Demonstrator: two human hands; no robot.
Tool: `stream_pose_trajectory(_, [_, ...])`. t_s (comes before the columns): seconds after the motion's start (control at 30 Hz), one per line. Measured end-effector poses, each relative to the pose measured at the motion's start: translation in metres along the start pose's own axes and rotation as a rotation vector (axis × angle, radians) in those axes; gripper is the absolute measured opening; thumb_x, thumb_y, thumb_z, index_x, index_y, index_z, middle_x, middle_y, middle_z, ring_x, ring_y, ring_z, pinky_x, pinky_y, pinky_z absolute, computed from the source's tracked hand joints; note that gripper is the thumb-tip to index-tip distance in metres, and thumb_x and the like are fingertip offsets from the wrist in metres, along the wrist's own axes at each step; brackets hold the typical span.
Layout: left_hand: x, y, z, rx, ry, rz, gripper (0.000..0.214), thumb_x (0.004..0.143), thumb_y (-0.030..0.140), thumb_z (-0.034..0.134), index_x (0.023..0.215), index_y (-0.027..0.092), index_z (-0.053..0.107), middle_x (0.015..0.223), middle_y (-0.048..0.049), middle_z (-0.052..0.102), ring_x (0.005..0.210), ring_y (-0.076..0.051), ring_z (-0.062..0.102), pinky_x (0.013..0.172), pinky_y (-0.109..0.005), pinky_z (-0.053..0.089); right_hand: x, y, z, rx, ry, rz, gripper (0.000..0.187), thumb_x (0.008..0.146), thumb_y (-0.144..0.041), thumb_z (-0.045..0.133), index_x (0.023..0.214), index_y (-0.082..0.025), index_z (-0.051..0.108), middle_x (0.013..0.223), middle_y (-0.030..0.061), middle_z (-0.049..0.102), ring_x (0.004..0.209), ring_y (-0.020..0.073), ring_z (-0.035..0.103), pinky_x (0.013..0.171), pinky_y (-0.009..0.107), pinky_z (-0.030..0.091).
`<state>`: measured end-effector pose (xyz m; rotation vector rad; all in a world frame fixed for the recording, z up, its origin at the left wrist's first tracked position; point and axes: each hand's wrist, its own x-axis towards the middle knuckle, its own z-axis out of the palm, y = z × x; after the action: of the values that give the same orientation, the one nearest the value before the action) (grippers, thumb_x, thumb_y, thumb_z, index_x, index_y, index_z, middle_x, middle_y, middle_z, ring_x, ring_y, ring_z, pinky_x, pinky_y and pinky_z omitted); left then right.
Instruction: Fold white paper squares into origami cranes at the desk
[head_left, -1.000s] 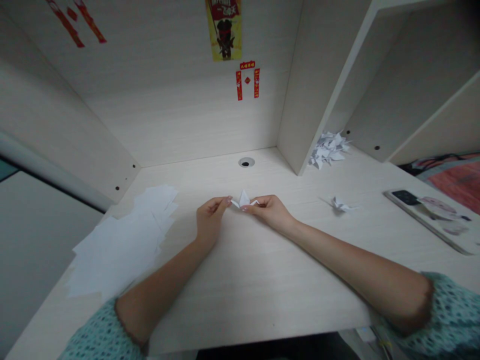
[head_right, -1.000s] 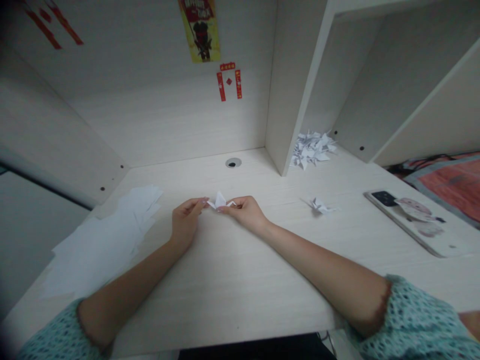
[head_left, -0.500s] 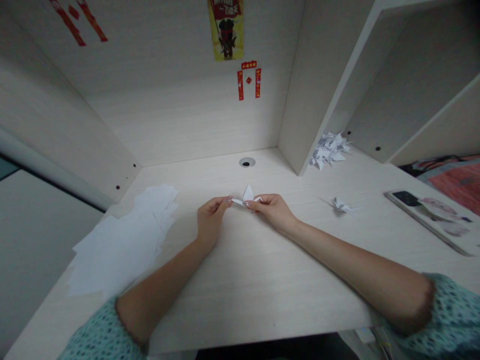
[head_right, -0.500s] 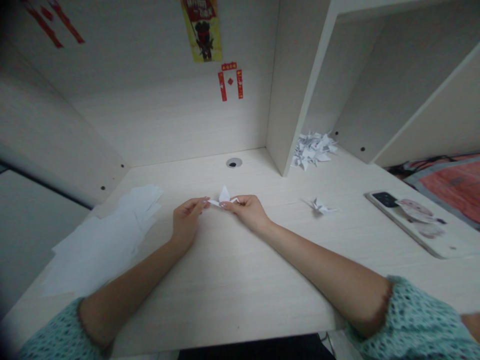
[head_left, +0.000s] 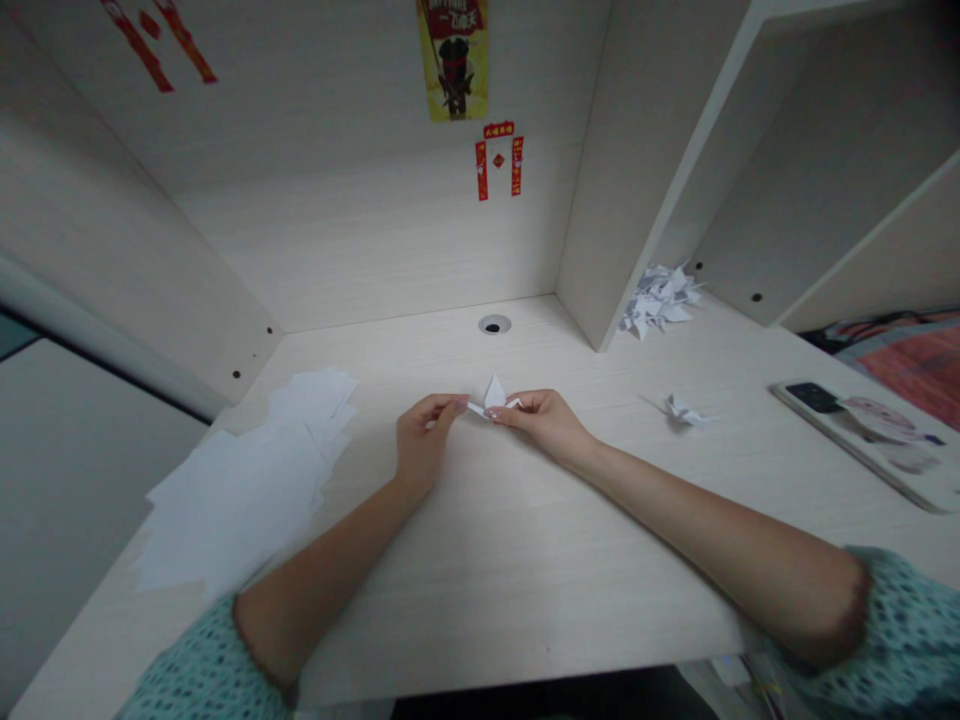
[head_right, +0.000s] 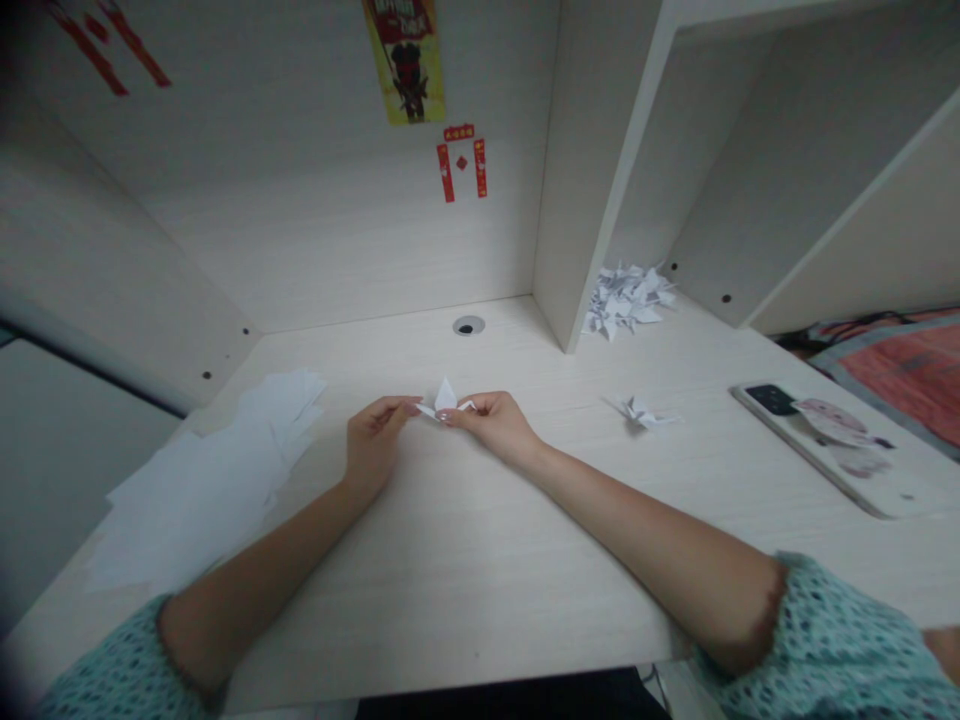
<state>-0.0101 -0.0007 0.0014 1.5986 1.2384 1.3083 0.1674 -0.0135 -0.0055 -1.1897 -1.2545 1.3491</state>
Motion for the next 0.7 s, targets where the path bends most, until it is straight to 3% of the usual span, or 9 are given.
stream_pose_trajectory(0.2, [0.0013,-0.0039,0.0002,-0.015,-0.129,0.034,0.016,0.076,0.033,0.063,0.076,0.020,0.072,0.087,-0.0032,0.073,0.080,-0.017,0.065,0.075,-0.027,0.046,0.0000,0.0009,0.0007,-0.004,-0.027,-0.008,0.041,0.061,-0.052,0.073,0.058,-0.013,0.059,0.050,-0.0057,0.038,0.049,0.0059,0.025,0.049,0.025,0.014])
stream_pose_trajectory(0.7, [-0.0036,0.0028,0.0016,0.097,-0.028,-0.022,0.018,0.075,0.035,0.063,0.073,0.020,0.072,0.074,-0.0007,0.071,0.071,-0.015,0.060,0.065,-0.024,0.042,-0.0010,0.0014,0.0037,-0.011,0.041,-0.067,0.039,0.061,-0.051,0.073,0.062,-0.013,0.065,0.052,-0.0032,0.048,0.050,0.0071,0.032,0.049,0.024,0.019])
